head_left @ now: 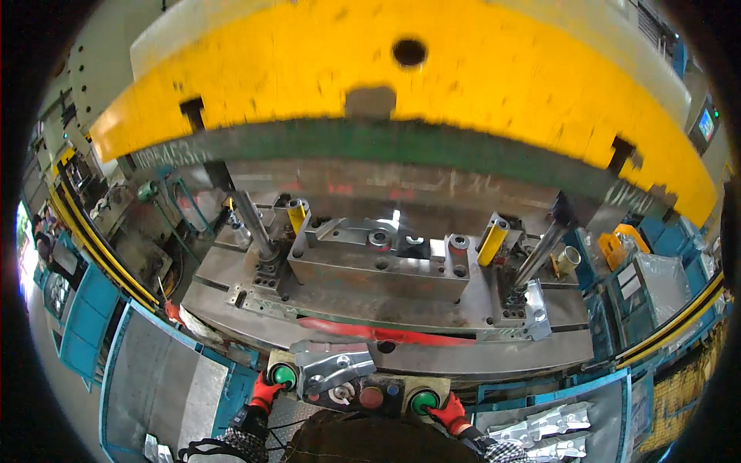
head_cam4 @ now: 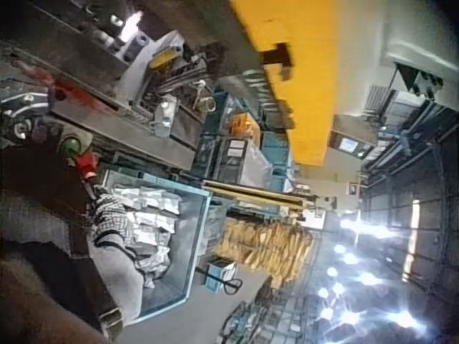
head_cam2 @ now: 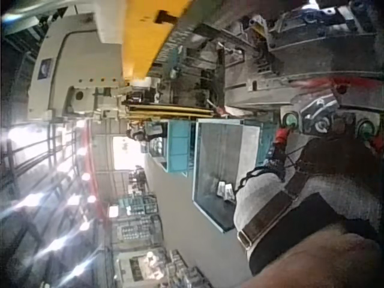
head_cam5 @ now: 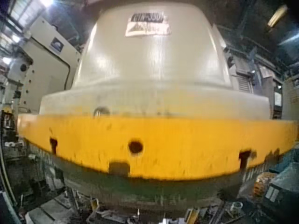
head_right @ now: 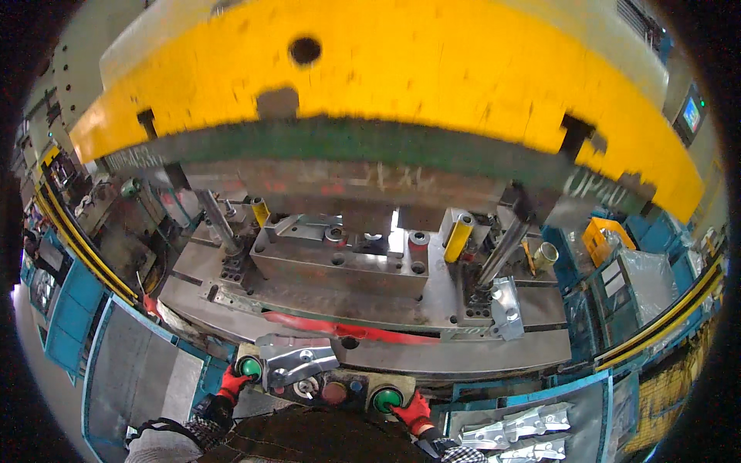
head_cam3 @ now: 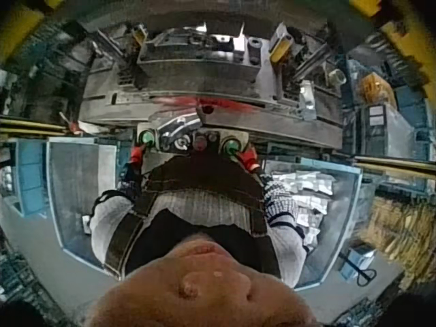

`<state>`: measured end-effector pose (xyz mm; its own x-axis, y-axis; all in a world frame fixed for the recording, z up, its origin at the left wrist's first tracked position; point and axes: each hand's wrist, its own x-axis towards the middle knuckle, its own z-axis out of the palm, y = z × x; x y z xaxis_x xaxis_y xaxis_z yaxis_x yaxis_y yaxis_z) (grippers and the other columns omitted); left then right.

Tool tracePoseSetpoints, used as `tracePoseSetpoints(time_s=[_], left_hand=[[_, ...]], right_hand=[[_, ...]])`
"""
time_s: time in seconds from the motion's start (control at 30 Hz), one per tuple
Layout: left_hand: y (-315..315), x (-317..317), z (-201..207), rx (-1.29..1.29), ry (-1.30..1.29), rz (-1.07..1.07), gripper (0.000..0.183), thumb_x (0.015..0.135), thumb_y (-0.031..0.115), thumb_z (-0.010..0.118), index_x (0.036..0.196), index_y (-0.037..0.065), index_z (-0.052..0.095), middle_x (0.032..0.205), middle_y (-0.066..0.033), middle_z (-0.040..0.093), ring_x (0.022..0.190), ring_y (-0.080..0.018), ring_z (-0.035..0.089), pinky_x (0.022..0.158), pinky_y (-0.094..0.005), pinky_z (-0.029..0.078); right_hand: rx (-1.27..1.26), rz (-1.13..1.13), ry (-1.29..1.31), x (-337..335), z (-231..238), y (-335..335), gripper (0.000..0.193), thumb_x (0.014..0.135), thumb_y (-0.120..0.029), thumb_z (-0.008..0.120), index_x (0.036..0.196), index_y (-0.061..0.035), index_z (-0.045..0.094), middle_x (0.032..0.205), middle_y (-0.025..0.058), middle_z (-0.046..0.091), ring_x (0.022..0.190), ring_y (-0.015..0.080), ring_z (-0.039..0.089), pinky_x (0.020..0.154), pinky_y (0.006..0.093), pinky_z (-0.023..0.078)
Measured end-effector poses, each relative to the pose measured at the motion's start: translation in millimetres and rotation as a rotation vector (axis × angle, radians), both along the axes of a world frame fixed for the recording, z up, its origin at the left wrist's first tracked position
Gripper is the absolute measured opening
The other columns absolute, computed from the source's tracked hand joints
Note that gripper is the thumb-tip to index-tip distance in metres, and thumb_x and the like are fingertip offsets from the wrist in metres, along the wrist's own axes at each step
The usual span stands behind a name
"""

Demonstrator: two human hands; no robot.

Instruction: Operating an industrial press machine to shape metal components.

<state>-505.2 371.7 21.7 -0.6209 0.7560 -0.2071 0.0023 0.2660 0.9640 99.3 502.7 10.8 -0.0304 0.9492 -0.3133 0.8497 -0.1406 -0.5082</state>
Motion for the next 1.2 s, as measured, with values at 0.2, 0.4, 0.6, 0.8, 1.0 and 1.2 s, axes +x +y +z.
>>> tracePoseSetpoints(time_s=[0.2,0.4,0.6,0.8,1.0,1.2], left_hand=[[-1.8,1.2,12.3,-0.17,-0.099,0.03,0.079,0.062,0.001,0.093,0.132,0.001,0.057,0.117,-0.0093,0.07,0.099,-0.0194,0.069,0.082,-0.0357,0.059],[-1.0,-3.9,-5.9,-0.06,0.009,-0.007,0.076,0.069,0.007,0.093,0.136,0.011,0.058,0.085,-0.0004,0.067,0.053,-0.0095,0.053,0.045,-0.0276,0.04],[13.2,-42.7,11.9,-0.384,0.052,-0.23,0.074,0.072,0.014,0.094,0.137,0.009,0.058,0.086,-0.004,0.07,0.061,-0.0118,0.058,0.052,-0.0302,0.046],[127.1,-47.7,203.4,-0.268,0.357,-0.623,0.065,0.081,0.014,0.085,0.139,0.003,0.058,0.109,-0.0079,0.068,0.092,-0.0154,0.06,0.081,-0.0323,0.047],[307.0,93.8,416.1,0.544,0.565,-0.914,0.055,0.091,0.011,0.075,0.141,-0.003,0.058,0.135,-0.011,0.065,0.126,-0.0183,0.058,0.11,-0.0335,0.045],[475.5,194.6,449.2,0.207,1.224,-1.31,0.112,0.074,0.049,0.088,0.158,-0.002,0.034,0.159,-0.024,0.042,0.147,-0.0334,0.042,0.121,-0.0402,0.035]], right_hand=[[0.041,0.03,0.102,-2.0,13.3,-0.3,0.115,0.059,-0.072,0.085,0.144,-0.0046,0.048,0.134,0.0258,0.06,0.125,0.0428,0.059,0.102,0.0525,0.05],[-0.04,0.028,-0.014,-0.3,-1.3,3.7,0.119,0.058,-0.076,0.083,0.146,-0.004,0.047,0.134,0.0242,0.061,0.125,0.0435,0.058,0.103,0.0529,0.049],[-0.059,0.061,0.106,5.6,-5.6,10.0,0.121,0.059,-0.075,0.084,0.147,-0.0017,0.045,0.136,0.0276,0.06,0.127,0.0429,0.058,0.106,0.0513,0.048],[-0.05,0.116,0.238,7.9,1.1,8.5,0.121,0.062,-0.075,0.084,0.144,0.0052,0.046,0.137,0.0296,0.06,0.131,0.0435,0.055,0.11,0.0501,0.045],[-0.05,0.075,0.2,21.4,-26.8,6.7,0.117,0.067,-0.07,0.085,0.149,0.0027,0.043,0.141,0.0282,0.058,0.135,0.0417,0.053,0.112,0.0482,0.045],[-0.084,-0.159,0.679,62.4,-41.3,-50.5,0.1,0.074,-0.04,0.093,0.152,-0.0021,0.044,0.142,0.0192,0.059,0.132,0.0301,0.057,0.109,0.0406,0.048]])
